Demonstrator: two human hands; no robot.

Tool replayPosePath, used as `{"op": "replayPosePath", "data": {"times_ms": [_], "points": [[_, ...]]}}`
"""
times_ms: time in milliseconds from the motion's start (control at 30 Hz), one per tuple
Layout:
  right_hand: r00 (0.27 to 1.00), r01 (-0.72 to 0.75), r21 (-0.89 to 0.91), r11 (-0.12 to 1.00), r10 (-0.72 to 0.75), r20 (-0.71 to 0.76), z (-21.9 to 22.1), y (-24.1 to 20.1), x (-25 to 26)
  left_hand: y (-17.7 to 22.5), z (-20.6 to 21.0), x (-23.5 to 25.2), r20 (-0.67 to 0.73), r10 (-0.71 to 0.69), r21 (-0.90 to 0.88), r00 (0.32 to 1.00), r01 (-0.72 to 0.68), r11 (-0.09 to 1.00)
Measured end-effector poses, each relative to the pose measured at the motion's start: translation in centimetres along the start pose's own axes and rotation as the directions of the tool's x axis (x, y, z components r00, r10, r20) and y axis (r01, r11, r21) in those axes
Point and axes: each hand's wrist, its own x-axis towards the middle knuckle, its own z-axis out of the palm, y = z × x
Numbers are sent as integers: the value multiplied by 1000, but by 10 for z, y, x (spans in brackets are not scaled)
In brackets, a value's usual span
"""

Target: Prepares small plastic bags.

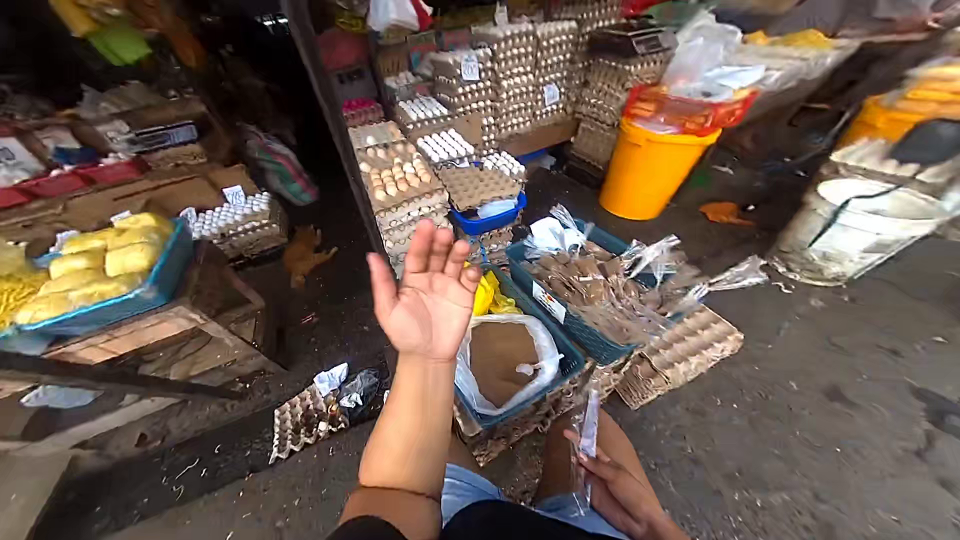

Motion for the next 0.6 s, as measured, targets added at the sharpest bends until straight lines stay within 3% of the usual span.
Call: {"op": "replayPosePath", "data": {"times_ms": [100,433,533,600], "points": [[999,30,50,998,-32,35,-21,-2,-1,-14,-17,6,-62,-62,-85,996,57,995],[995,-13,162,987,-3,100,-34,-1,5,-21,-22,-3,59,-65,-7,996,66,998],[997,-37,164,986,26,66,-31,-4,4,-22,-27,-8,7,-179,16,984,179,984],[999,-33,173,984,35,-9,-25,-7,0,-34,-34,-16,-131,-298,107,946,312,944]]}}
